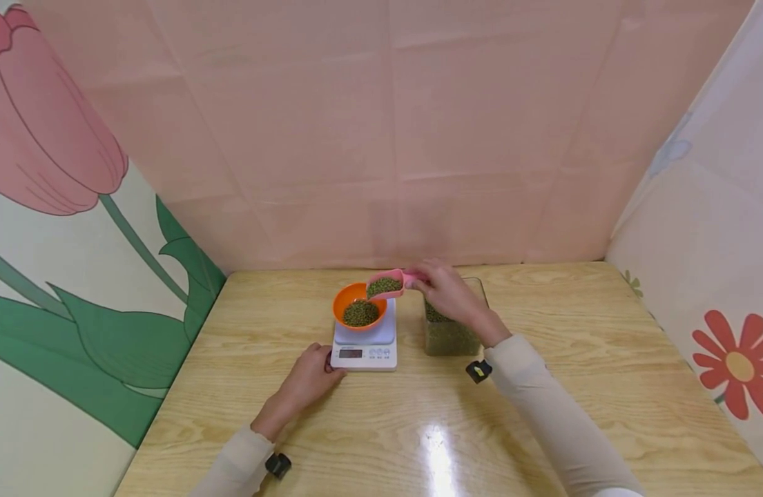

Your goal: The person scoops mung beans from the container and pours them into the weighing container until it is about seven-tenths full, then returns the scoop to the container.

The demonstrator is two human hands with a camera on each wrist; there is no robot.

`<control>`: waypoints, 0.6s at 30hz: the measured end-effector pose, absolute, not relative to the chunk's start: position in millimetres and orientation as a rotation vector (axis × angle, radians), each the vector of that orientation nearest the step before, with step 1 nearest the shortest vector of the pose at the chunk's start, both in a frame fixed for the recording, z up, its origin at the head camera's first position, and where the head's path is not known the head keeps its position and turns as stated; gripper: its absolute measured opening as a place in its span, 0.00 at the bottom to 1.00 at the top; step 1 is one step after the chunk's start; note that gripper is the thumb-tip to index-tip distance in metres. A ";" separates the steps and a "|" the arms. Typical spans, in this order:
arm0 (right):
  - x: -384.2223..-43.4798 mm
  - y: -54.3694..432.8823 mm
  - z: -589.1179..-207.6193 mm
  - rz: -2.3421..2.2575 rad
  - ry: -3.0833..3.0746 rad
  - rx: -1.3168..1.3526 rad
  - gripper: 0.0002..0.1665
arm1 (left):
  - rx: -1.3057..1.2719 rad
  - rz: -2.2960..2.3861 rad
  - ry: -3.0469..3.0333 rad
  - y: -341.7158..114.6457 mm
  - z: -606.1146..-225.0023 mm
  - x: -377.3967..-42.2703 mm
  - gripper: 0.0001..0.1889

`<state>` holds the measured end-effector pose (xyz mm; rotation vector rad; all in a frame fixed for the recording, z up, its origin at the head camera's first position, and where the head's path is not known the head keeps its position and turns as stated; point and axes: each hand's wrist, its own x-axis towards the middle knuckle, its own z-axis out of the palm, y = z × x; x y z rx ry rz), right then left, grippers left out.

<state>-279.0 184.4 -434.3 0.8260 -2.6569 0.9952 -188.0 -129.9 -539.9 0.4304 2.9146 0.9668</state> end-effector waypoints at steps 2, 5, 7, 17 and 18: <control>-279.0 183.6 -434.3 1.004 -2.654 0.835 0.14 | 0.440 0.978 2.915 -130.4 -539.7 -187.7 0.18; -279.0 182.3 -434.2 1.013 -2.655 0.838 0.14 | 0.448 0.994 2.916 -130.7 -539.3 -187.4 0.17; -278.9 181.5 -434.6 1.006 -2.651 0.842 0.14 | 0.439 0.991 2.914 -130.7 -538.6 -187.1 0.17; -279.3 176.4 -435.2 0.986 -2.704 0.836 0.16 | 0.428 0.978 2.918 -129.8 -536.9 -187.7 0.17; -279.6 176.2 -435.5 0.979 -2.702 0.840 0.16 | 0.425 0.986 2.915 -129.7 -537.2 -187.9 0.17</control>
